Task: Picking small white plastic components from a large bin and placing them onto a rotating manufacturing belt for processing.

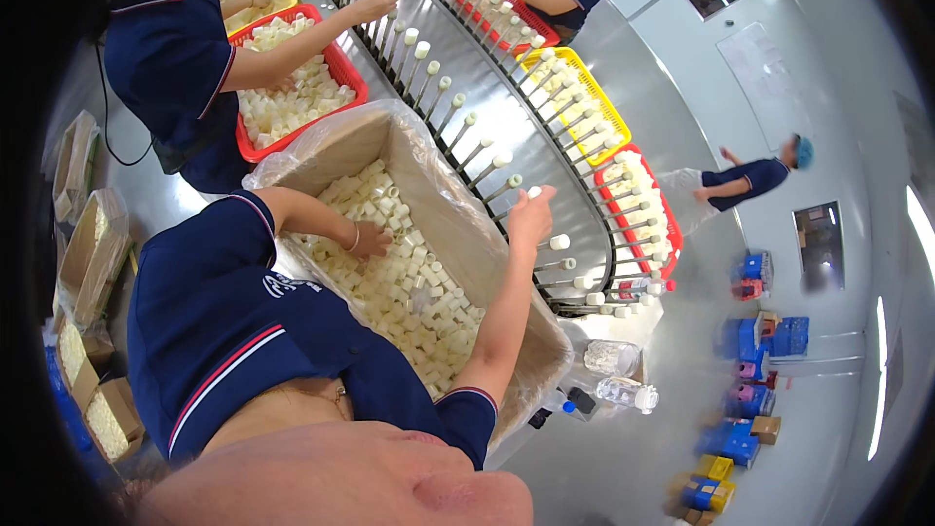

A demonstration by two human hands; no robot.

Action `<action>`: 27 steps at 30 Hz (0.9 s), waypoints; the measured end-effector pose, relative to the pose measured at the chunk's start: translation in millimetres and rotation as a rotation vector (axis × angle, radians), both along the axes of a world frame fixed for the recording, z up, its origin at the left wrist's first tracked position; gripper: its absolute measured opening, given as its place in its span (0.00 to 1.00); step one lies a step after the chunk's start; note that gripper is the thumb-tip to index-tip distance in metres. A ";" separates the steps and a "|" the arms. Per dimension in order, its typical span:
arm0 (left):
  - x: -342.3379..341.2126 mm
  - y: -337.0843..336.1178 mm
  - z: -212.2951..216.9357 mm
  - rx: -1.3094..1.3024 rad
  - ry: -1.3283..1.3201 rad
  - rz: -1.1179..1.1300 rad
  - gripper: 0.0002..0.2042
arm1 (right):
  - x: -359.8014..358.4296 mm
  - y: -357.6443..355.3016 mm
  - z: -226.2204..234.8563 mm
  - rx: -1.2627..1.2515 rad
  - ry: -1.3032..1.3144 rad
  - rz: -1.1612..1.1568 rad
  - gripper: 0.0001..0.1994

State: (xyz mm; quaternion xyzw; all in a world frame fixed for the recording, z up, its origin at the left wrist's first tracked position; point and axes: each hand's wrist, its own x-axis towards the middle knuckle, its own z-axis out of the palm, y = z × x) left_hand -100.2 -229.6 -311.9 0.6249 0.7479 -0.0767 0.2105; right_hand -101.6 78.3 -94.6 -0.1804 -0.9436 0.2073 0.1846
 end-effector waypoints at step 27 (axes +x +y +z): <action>-5.8 61.1 55.3 0.366 -0.554 0.109 0.20 | 193.6 -75.8 -244.0 0.138 -0.626 0.752 0.22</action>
